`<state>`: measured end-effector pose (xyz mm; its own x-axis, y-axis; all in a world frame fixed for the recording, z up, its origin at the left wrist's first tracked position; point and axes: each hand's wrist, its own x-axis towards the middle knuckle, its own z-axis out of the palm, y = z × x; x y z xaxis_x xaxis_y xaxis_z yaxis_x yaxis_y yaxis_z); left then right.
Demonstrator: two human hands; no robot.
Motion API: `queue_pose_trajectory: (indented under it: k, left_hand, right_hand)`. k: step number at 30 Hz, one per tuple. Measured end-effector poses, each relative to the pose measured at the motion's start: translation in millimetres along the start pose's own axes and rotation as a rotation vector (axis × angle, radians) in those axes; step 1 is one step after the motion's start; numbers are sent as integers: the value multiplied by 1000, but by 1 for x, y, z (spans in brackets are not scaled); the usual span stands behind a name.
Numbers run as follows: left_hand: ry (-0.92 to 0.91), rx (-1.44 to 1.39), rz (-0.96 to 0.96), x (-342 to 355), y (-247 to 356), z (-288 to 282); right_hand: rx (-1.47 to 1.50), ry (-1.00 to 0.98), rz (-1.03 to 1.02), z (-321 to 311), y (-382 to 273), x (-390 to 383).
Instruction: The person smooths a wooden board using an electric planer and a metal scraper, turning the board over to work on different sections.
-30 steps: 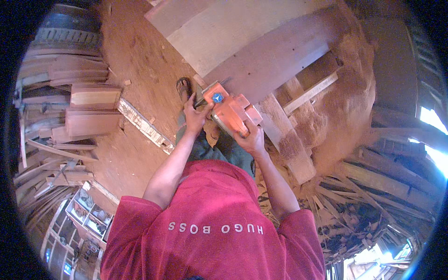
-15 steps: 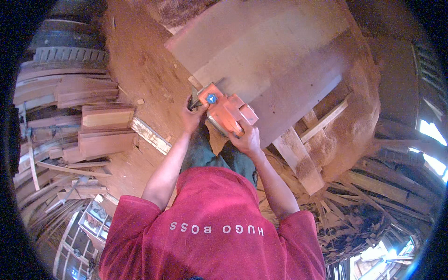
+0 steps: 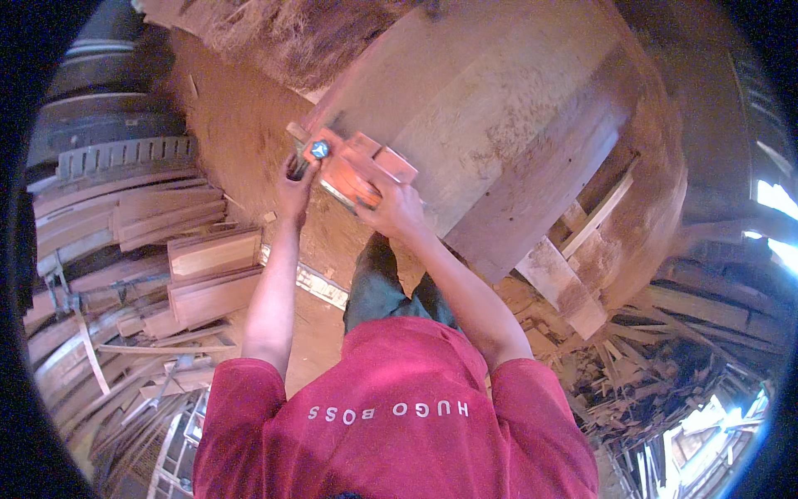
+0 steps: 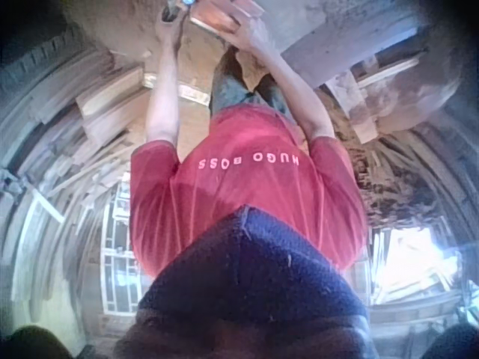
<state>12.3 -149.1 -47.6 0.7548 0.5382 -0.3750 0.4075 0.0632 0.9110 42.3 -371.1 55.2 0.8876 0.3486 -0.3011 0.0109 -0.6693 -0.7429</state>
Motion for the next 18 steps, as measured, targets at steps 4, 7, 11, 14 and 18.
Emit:
queue_pose_trajectory:
  k: [4, 7, 11, 14, 18]
  left_hand:
    - [-27, 136, -46, 55, -5, -38]
    - [-65, 220, -13, 90, 20, -45]
    - [-11, 134, -35, 155, -3, -104]
    - [-31, 227, -75, 135, 4, -77]
    - [-123, 245, -92, 54, -27, -52]
  right_hand:
    - [104, 13, -82, 9, -37, 40]
    - [110, -13, -149, 36, -29, 78]
    - [238, 11, -245, 40, -67, 103]
    - [212, 74, -271, 38, -39, 88]
    - [117, -71, -174, 4, 3, 9]
